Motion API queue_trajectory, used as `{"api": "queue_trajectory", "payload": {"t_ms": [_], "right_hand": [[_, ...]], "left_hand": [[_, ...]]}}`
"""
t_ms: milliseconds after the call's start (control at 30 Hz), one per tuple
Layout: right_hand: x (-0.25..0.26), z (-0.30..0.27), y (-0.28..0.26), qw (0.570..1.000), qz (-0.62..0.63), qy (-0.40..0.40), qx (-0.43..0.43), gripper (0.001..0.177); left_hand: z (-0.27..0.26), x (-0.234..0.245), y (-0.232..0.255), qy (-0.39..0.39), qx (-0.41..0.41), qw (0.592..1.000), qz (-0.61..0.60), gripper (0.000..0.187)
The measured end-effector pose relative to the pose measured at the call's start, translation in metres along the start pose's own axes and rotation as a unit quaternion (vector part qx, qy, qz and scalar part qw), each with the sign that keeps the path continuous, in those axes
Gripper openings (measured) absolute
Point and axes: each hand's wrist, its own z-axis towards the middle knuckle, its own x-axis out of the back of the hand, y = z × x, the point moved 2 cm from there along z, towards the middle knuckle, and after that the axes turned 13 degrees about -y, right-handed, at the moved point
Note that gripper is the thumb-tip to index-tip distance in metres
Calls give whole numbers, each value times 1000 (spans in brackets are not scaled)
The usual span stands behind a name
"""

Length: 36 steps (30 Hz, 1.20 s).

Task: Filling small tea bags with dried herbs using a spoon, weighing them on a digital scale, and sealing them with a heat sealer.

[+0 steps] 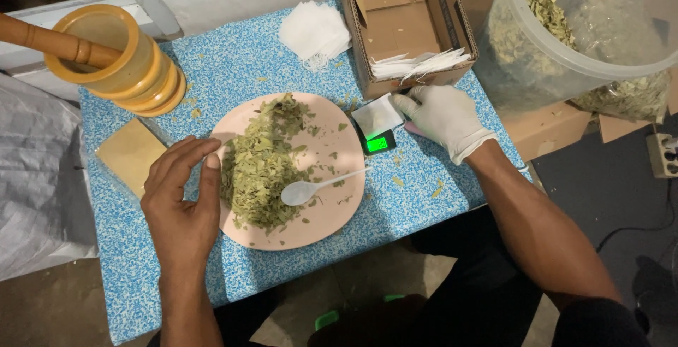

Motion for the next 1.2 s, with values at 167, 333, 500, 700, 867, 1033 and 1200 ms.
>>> {"api": "queue_trajectory", "payload": {"t_ms": [167, 333, 500, 700, 867, 1033, 1200], "right_hand": [[-4, 3, 2, 1000, 3, 6, -2, 53], [-5, 5, 1, 1000, 12, -3, 5, 49], [2, -5, -3, 999, 27, 8, 28, 33], [34, -58, -33, 994, 88, -1, 67, 29], [60, -100, -48, 939, 45, 74, 334, 13], [65, -119, -68, 878, -106, 163, 438, 10], [48, -129, -77, 847, -138, 187, 478, 10]], "left_hand": [[0, 0, 2, 0, 7, 1000, 8, 19], [0, 0, 1, -1, 0, 1000, 11, 20], [5, -6, 12, -11, -9, 1000, 11, 22], [5, -22, 18, -26, -18, 999, -2, 25], [4, -31, 29, -54, -29, 992, -109, 26], [0, -35, 53, -106, -2, 974, -201, 42], [-7, -47, 50, -303, 54, 868, -390, 76]]}}
